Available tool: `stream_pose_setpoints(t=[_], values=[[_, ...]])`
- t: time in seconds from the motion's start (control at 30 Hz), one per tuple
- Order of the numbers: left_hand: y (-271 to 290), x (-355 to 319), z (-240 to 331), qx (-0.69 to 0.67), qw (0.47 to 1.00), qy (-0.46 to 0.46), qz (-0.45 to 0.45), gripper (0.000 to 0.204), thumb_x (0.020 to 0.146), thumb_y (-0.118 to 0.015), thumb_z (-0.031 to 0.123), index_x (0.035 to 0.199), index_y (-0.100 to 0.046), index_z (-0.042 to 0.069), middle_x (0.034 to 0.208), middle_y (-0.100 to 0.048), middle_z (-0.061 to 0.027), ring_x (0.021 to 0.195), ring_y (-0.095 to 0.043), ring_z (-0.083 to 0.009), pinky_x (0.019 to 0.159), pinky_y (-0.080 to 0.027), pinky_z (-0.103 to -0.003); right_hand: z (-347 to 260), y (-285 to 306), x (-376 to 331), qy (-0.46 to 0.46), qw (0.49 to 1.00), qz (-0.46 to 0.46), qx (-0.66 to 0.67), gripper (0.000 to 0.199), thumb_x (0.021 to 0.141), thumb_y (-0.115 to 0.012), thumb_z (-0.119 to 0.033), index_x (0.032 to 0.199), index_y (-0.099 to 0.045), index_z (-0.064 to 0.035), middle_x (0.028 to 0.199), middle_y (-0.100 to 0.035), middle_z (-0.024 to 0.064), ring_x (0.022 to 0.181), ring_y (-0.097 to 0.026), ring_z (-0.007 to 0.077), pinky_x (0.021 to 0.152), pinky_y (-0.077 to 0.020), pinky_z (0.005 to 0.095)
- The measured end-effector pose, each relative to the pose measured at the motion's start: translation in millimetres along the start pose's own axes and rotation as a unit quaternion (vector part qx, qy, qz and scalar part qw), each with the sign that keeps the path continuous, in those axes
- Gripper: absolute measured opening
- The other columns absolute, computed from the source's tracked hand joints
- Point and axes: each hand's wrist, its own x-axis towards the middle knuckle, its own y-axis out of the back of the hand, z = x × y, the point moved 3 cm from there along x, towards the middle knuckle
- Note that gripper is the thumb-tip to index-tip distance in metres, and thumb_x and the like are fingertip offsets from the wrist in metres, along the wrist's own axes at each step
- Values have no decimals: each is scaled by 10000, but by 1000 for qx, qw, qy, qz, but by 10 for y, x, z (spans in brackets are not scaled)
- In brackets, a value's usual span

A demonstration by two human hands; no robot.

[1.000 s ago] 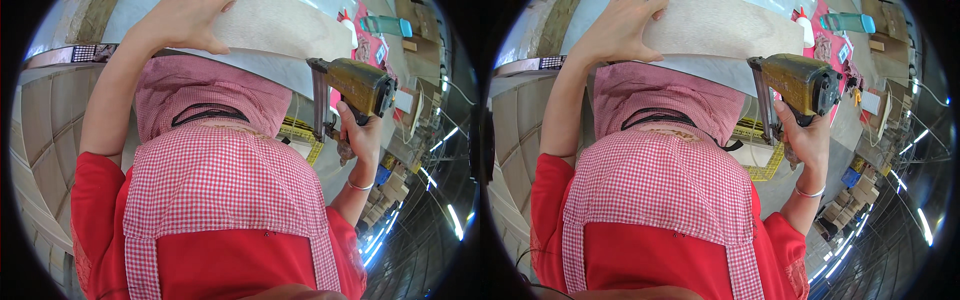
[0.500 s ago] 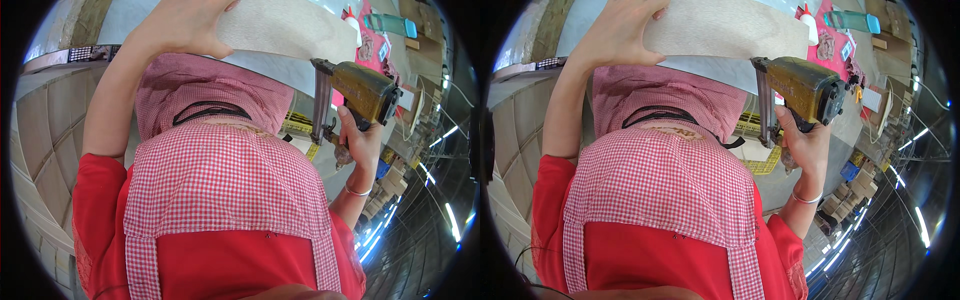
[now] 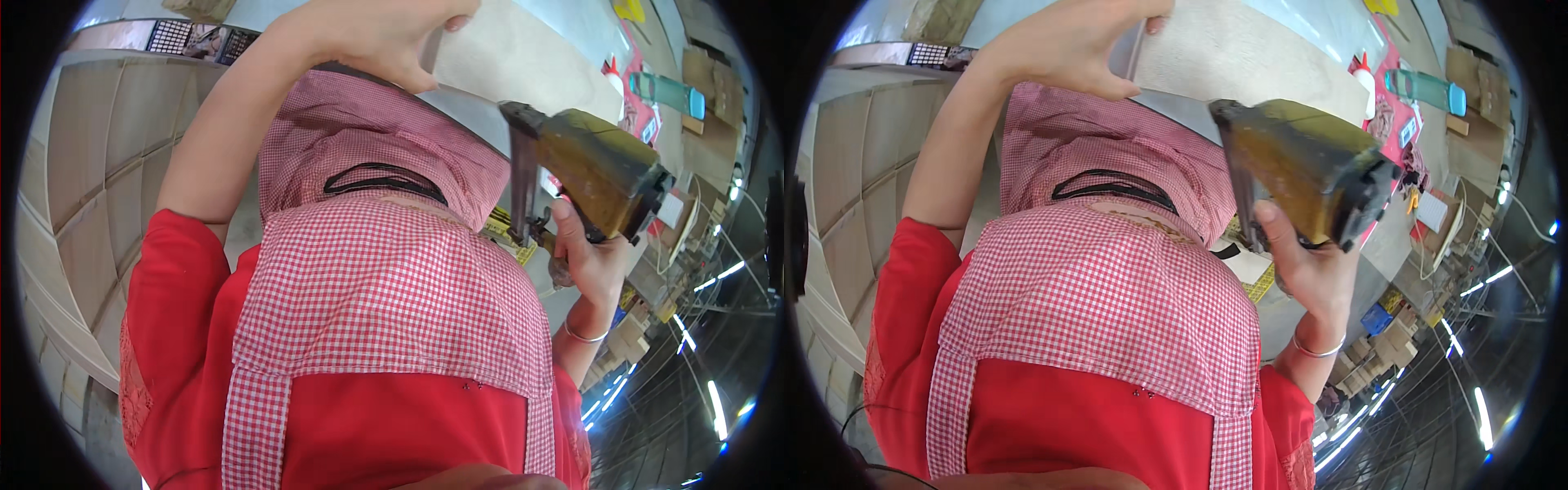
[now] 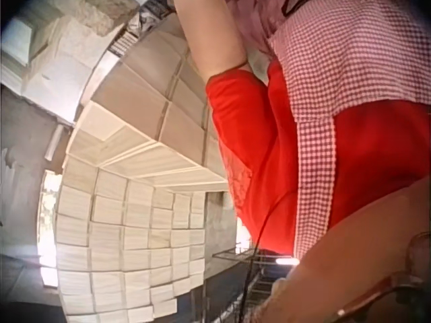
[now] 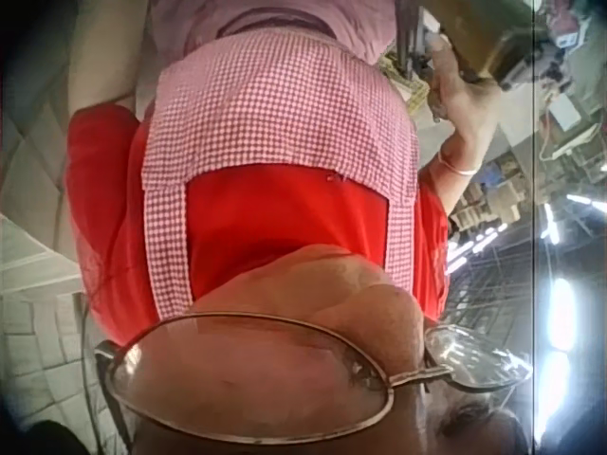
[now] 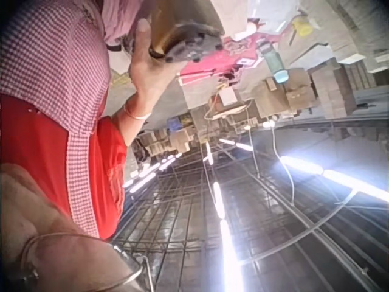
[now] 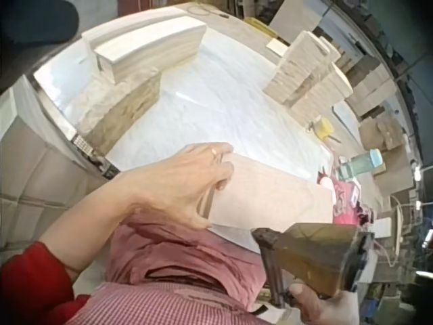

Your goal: Assembling small wooden storage boxes using glue and a pneumatic nailer.

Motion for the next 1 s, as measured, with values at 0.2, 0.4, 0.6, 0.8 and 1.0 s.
stream_pose_setpoints(t=[0.2,0.4,0.6,0.8,1.0], values=[[17,176,137,-39,999,-11,0,517,599,-774,271,954,-528,-13,1137,-508,-354,1279,-397,-510,1041,-357,-503,-218,-49,96,69,996,-62,2,348,876,-782,-200,1115,-641,10,824,-649,33,526,-534,69,444,-411,213],[6,178,173,-39,998,-33,43,517,593,-772,269,944,-527,-21,1106,-518,-356,1233,-429,-520,1024,-364,-511,-317,-83,89,39,997,-65,-14,361,878,-778,-189,1137,-629,13,827,-648,40,524,-534,74,435,-413,222],[-77,234,151,-51,993,-52,93,539,587,-776,276,946,-516,-32,1181,-486,-404,1222,-428,-536,1023,-361,-518,-275,-87,51,-12,998,-40,37,357,878,-778,-180,1131,-623,19,825,-644,46,521,-532,74,425,-410,230],[1,308,205,-11,991,-64,113,504,650,-753,298,968,-567,-46,1182,-536,-386,1190,-483,-506,1011,-393,-513,-329,-78,34,-9,1000,-14,10,305,880,-774,-170,1082,-639,15,812,-643,35,523,-533,69,430,-409,227],[-48,-54,154,22,985,-2,169,670,576,-814,277,1138,-523,57,1446,-408,-256,1310,-399,-429,1051,-359,-533,-334,-56,72,72,997,-28,3,250,887,-761,-170,1047,-658,-8,758,-632,7,518,-528,61,440,-400,214]])
